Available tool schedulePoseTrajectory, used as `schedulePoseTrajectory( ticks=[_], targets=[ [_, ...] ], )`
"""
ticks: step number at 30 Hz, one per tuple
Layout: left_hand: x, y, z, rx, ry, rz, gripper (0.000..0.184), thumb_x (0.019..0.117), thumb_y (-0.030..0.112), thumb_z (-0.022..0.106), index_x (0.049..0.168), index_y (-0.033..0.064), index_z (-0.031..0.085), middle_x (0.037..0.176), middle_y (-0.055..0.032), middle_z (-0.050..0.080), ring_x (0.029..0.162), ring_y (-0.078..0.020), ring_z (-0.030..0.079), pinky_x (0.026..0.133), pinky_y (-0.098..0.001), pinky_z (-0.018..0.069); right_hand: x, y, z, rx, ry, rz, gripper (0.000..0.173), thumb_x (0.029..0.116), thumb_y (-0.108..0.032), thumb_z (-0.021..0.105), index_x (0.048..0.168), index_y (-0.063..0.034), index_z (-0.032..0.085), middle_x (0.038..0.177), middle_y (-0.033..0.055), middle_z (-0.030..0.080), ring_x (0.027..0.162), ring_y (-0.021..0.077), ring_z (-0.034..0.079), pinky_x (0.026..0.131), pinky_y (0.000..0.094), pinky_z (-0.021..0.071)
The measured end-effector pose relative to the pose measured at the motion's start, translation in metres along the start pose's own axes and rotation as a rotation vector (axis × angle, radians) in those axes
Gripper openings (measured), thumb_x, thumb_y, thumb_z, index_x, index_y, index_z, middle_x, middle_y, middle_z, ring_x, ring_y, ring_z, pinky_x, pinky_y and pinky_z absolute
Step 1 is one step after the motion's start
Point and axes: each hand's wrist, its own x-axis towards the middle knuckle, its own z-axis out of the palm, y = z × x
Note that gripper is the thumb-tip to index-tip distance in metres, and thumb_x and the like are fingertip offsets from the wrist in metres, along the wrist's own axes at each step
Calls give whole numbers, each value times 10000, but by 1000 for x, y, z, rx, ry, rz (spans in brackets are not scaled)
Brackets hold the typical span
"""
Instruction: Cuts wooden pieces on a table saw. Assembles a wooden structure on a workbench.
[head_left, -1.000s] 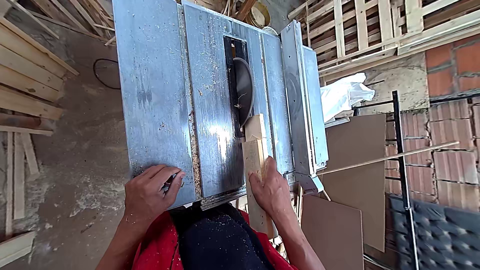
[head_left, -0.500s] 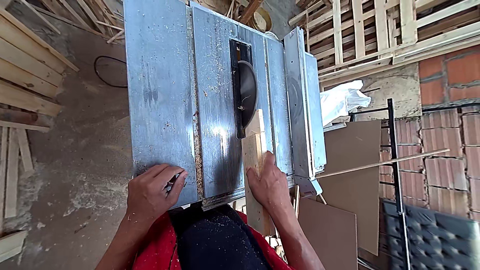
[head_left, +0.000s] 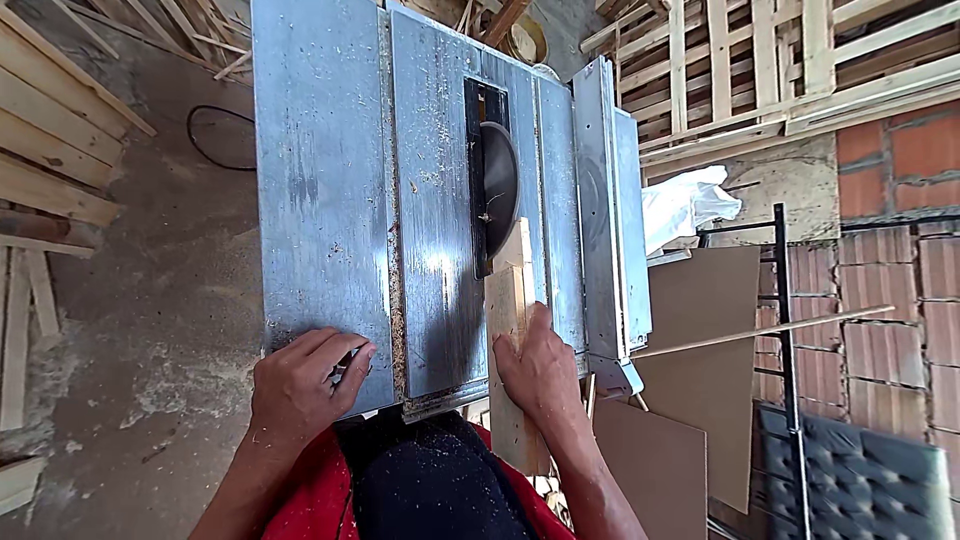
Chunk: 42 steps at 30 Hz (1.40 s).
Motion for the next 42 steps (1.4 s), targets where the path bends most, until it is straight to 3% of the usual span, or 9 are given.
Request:
schedulePoseTrajectory(
  ticks=[5, 10, 26, 31, 42],
  targets=[
    [-1, 1, -1, -8, -1, 5, 283, 950, 411, 614, 965, 188, 789, 788, 46, 676, 659, -77, 634, 539, -303, 518, 3, -4, -7, -2, -3, -14, 691, 949, -467, 627, 1474, -79, 402, 853, 109, 691, 795, 321, 704, 692, 519, 559],
    [-1, 0, -1, -15, 9, 3, 272, 948, 402, 620, 954, 188, 788, 776, 51, 668, 649, -76, 625, 533, -296, 508, -3, 1, 3, 24, 24, -14, 686, 909, -437, 667, 1436, -56, 447, 844, 92, 698, 799, 303, 709, 698, 502, 565],
    [-1, -1, 0, -29, 4, 6, 277, 947, 411, 617, 958, 195, 790, 784, 53, 675, 659, -66, 629, 543, -290, 516, 8, -11, -9, -5, 8, -1, 639, 949, -467, 628, 1411, -79, 419, 821, 101, 672, 768, 320, 698, 660, 510, 556],
    [-2, -1, 0, -46, 12, -4, 264, 949, 405, 627, 958, 197, 789, 778, 61, 667, 652, -60, 624, 535, -277, 518, 7, -9, -4, 10, 11, 8, 693, 930, -455, 655, 1461, -75, 421, 861, 107, 698, 811, 317, 708, 709, 522, 561],
    [-2, -4, 0, -49, 13, 9, 264, 947, 413, 630, 960, 203, 789, 793, 67, 675, 661, -50, 630, 543, -268, 521, 11, -14, -1, 24, 24, 18, 635, 939, -456, 653, 1403, -81, 437, 829, 98, 682, 790, 309, 706, 693, 513, 561]
  ],
)
